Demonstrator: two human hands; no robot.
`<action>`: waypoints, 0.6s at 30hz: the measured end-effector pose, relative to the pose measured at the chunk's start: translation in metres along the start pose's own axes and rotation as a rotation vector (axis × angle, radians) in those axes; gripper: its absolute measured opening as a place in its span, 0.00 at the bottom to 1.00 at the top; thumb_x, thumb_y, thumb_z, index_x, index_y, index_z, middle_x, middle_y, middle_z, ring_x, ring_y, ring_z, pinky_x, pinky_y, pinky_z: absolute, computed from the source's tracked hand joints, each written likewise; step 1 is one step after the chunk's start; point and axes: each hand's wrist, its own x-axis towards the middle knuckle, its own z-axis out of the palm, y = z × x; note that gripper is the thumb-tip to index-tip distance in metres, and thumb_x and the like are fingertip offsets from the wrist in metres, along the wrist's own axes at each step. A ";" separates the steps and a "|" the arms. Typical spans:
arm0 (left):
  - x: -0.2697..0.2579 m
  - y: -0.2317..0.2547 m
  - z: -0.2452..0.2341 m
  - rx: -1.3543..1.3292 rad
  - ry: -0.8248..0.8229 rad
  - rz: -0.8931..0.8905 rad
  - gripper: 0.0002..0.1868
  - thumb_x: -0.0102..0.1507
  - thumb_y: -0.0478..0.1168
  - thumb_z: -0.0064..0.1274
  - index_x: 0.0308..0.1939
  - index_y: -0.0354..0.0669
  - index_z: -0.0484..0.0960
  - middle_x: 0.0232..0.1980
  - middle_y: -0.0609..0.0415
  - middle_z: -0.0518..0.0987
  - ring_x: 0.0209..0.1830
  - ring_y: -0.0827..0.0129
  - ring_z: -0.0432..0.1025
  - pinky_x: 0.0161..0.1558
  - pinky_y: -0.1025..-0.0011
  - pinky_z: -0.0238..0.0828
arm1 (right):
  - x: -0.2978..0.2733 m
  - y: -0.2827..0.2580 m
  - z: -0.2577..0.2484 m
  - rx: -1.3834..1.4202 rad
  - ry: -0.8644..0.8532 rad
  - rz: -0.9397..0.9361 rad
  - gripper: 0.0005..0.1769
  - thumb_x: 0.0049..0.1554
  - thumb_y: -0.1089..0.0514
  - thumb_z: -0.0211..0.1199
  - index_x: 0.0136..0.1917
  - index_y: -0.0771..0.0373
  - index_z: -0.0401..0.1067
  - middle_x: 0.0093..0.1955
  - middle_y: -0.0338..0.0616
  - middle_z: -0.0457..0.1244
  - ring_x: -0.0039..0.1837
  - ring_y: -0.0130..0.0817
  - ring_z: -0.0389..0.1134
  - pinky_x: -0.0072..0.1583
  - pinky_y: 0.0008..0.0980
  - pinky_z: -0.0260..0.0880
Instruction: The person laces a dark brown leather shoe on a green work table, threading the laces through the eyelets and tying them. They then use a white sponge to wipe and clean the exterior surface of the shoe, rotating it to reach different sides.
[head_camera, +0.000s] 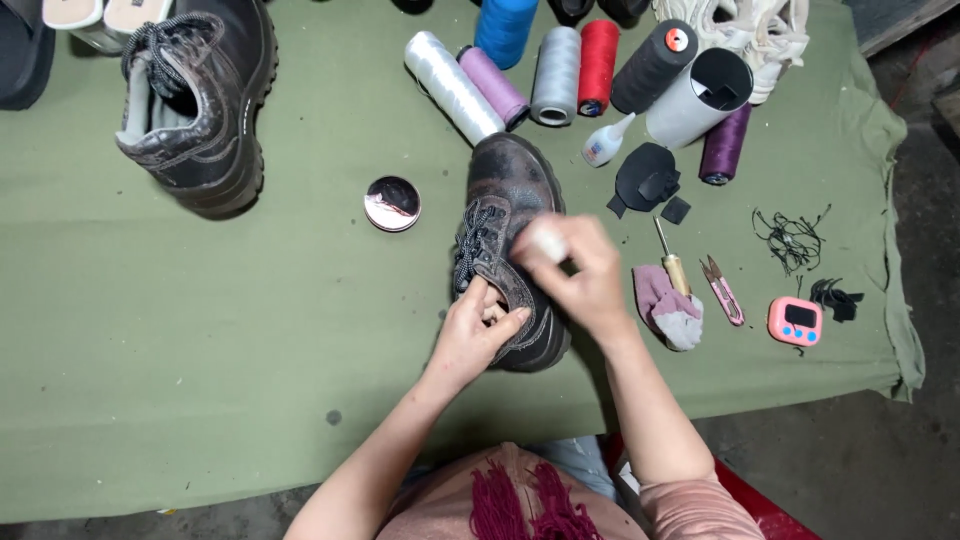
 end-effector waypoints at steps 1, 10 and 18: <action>0.003 0.011 -0.001 0.000 0.001 0.003 0.40 0.62 0.33 0.61 0.75 0.38 0.58 0.45 0.46 0.82 0.28 0.74 0.73 0.28 0.75 0.73 | 0.003 0.001 -0.002 0.000 0.000 -0.003 0.16 0.51 0.58 0.78 0.50 0.64 0.77 0.49 0.50 0.68 0.50 0.52 0.69 0.55 0.46 0.69; 0.002 0.031 0.000 -0.079 -0.009 0.057 0.36 0.61 0.31 0.62 0.71 0.38 0.64 0.39 0.54 0.77 0.31 0.75 0.74 0.30 0.78 0.72 | -0.015 0.011 -0.031 0.033 -0.245 0.140 0.13 0.51 0.61 0.75 0.51 0.62 0.79 0.45 0.50 0.69 0.47 0.50 0.71 0.51 0.45 0.70; -0.002 0.036 0.001 -0.127 -0.058 0.063 0.34 0.63 0.31 0.61 0.71 0.39 0.65 0.47 0.53 0.80 0.33 0.78 0.74 0.33 0.79 0.74 | -0.025 0.008 -0.044 0.159 -0.327 0.231 0.14 0.49 0.63 0.76 0.50 0.62 0.81 0.44 0.50 0.70 0.46 0.47 0.72 0.51 0.44 0.71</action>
